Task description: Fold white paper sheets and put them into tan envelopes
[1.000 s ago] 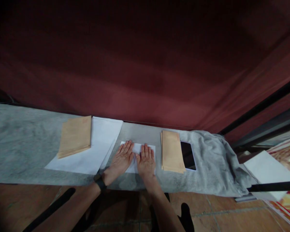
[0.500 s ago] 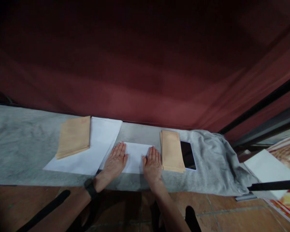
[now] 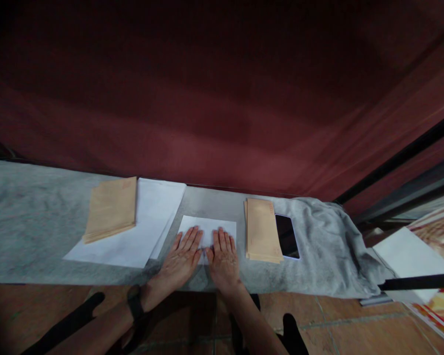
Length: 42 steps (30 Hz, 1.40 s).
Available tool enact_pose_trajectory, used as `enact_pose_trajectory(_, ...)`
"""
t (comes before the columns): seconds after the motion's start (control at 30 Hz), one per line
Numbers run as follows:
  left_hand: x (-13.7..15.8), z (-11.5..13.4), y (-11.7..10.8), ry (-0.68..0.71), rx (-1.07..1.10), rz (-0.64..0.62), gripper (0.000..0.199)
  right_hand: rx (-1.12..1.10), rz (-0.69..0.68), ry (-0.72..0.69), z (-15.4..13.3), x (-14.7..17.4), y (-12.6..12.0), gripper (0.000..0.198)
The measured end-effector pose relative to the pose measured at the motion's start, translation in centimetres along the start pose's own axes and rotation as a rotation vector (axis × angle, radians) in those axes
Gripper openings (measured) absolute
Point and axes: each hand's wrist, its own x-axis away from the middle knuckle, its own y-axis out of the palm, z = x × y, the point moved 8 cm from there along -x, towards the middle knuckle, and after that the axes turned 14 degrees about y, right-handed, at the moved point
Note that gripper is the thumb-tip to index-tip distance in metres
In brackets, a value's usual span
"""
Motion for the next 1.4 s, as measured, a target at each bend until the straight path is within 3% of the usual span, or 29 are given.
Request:
enact_pose_trajectory(0.33,0.5,-4.6,-0.3,-0.234,0.140,0.094,0.059,0.068,0.061,0.017,2.1,0.0,0.0,0.061)
enact_pose_trajectory(0.63,-0.3,-9.0,-1.1,-0.526,0.618,0.165,0.057,0.074,0.077,0.031,2.1,0.1,-0.1,0.059)
enact_pose_trajectory(0.73,0.4,-10.0,-0.7,-0.714,0.805,0.239,0.063,0.064,0.070,0.033,2.1,0.0,-0.2,0.059)
enact_pose_trajectory(0.83,1.1,-9.6,-0.2,-0.860,1.070,0.301,0.066,0.050,0.056,0.041,2.1,0.0,-0.2,0.059)
enact_pose_trajectory(0.97,0.8,-7.6,-0.1,-0.832,1.425,0.282,0.040,0.034,0.039,0.052,2.2,-0.1,-0.2,0.058)
enact_pose_trajectory(1.03,0.8,-7.1,-0.1,-0.854,1.464,0.260,0.028,0.022,0.027,0.062,2.2,-0.3,-0.3,0.056)
enact_pose_trajectory(1.13,1.0,-7.1,-0.1,-0.915,1.470,0.281,0.027,-0.019,-0.016,0.049,1.8,-0.5,-0.7,0.053)
enact_pose_trajectory(1.33,0.7,-6.8,-0.6,-0.960,1.559,0.387,0.035,-0.152,-0.129,-0.215,-1.9,-0.1,-2.5,0.068)
enact_pose_trajectory(1.4,0.5,-6.3,-0.8,-0.970,1.634,0.403,0.039,-0.153,-0.123,-0.241,-2.3,-0.2,-2.8,0.068)
